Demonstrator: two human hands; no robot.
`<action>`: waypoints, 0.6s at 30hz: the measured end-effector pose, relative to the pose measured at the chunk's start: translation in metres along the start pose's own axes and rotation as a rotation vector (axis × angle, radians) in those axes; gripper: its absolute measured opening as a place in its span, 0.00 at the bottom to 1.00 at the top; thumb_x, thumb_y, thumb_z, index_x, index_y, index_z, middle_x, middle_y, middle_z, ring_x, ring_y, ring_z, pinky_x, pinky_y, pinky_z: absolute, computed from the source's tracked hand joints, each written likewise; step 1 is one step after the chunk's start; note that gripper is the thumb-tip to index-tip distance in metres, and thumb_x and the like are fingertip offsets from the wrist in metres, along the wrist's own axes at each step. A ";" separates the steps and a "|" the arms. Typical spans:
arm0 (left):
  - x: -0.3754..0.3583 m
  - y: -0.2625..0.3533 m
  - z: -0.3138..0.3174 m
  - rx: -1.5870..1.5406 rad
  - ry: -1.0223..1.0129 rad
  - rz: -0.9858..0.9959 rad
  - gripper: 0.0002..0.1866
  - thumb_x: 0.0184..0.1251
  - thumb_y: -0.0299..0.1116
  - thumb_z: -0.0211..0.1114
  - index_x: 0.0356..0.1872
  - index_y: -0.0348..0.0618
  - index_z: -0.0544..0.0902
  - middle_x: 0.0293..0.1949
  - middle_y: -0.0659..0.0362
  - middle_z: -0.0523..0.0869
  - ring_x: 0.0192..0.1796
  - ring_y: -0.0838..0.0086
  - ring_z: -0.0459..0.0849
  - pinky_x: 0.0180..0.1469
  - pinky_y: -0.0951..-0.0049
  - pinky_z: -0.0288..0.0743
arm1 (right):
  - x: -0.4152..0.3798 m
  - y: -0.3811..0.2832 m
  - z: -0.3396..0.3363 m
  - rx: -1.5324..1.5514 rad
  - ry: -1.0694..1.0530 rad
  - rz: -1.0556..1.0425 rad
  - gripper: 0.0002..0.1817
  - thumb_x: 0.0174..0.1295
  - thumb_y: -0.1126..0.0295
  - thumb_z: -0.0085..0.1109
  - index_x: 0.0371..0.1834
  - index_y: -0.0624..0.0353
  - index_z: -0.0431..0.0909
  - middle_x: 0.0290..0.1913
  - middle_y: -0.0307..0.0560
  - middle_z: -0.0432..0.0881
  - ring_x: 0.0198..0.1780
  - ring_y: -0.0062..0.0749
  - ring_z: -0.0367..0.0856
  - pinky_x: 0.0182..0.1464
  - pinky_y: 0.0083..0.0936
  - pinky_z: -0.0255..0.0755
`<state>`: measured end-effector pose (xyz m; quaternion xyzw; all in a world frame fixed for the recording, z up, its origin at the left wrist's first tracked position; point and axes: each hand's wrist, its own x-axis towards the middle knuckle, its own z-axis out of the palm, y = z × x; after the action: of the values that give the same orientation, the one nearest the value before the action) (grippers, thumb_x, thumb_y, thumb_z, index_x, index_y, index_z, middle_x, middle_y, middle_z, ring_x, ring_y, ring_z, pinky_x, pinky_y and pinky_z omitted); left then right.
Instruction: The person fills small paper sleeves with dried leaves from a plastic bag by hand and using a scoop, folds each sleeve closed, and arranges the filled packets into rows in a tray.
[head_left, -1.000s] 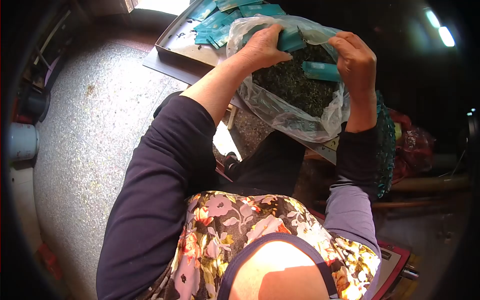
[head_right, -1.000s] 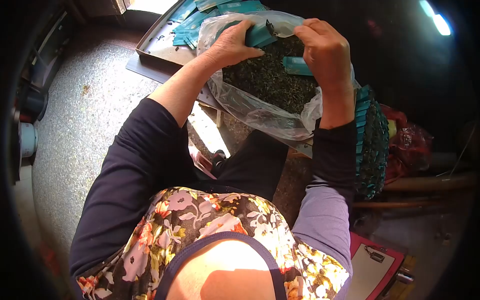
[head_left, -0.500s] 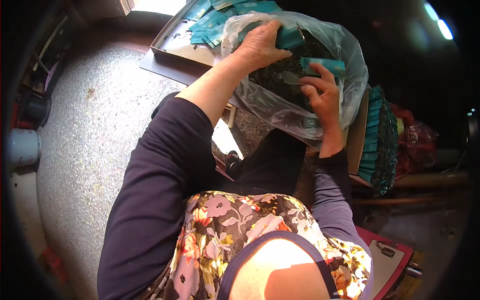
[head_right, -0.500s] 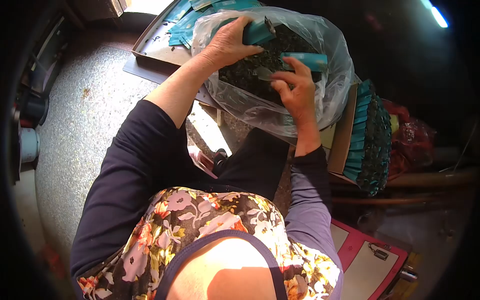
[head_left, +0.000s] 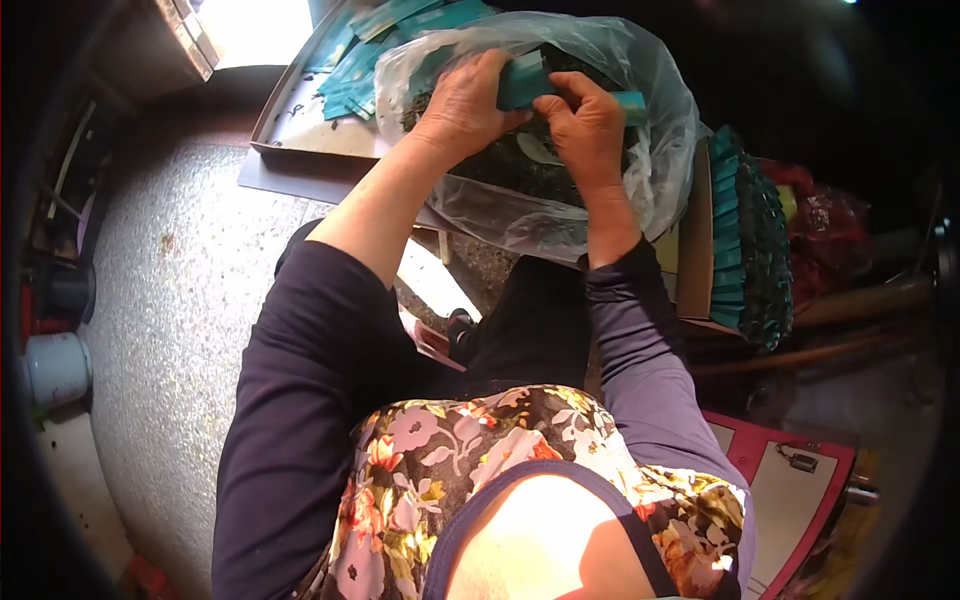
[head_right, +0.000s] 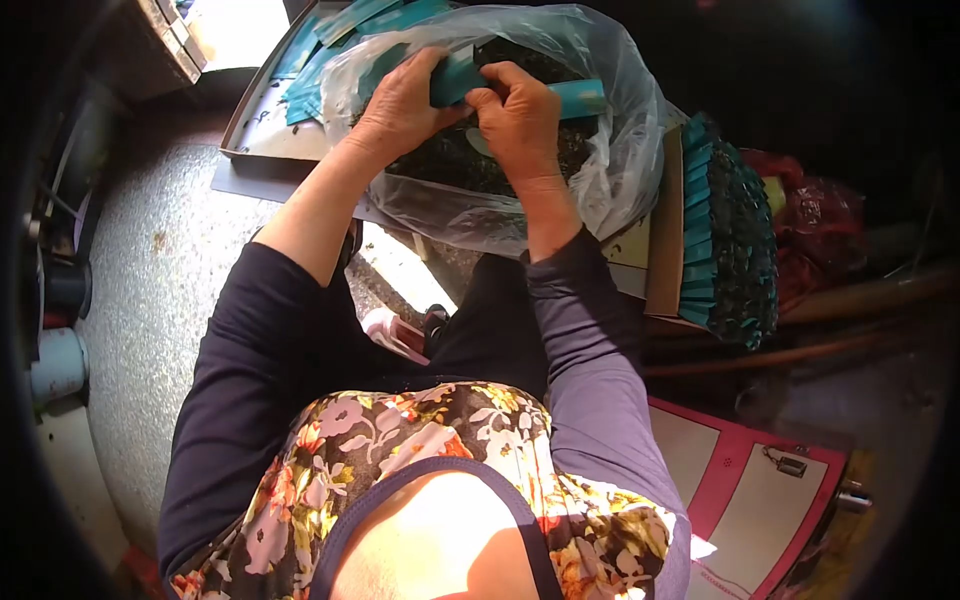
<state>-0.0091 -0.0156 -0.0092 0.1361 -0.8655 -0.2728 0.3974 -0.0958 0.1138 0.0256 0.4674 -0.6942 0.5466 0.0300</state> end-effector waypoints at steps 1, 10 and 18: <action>0.000 0.001 -0.001 0.008 -0.021 -0.009 0.34 0.42 0.41 0.77 0.52 0.41 0.73 0.47 0.44 0.81 0.52 0.49 0.79 0.54 0.57 0.72 | 0.000 0.001 0.000 -0.020 -0.001 0.010 0.10 0.53 0.77 0.63 0.40 0.66 0.81 0.25 0.37 0.81 0.27 0.17 0.77 0.30 0.17 0.71; 0.004 0.012 -0.008 0.014 0.024 0.050 0.39 0.45 0.45 0.76 0.60 0.45 0.69 0.52 0.47 0.79 0.58 0.52 0.74 0.62 0.55 0.64 | 0.042 0.024 -0.056 -0.022 0.147 -0.001 0.04 0.52 0.79 0.60 0.30 0.61 0.84 0.22 0.37 0.80 0.19 0.13 0.72 0.20 0.12 0.65; 0.004 0.002 -0.011 0.006 -0.019 -0.018 0.38 0.49 0.43 0.73 0.63 0.46 0.67 0.53 0.47 0.78 0.59 0.53 0.73 0.62 0.55 0.63 | 0.087 0.083 -0.102 -0.283 0.276 0.031 0.05 0.52 0.79 0.60 0.30 0.62 0.84 0.22 0.37 0.81 0.19 0.14 0.75 0.22 0.13 0.69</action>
<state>-0.0032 -0.0196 0.0010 0.1425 -0.8688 -0.2751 0.3862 -0.2486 0.1374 0.0538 0.3684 -0.7605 0.5028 0.1818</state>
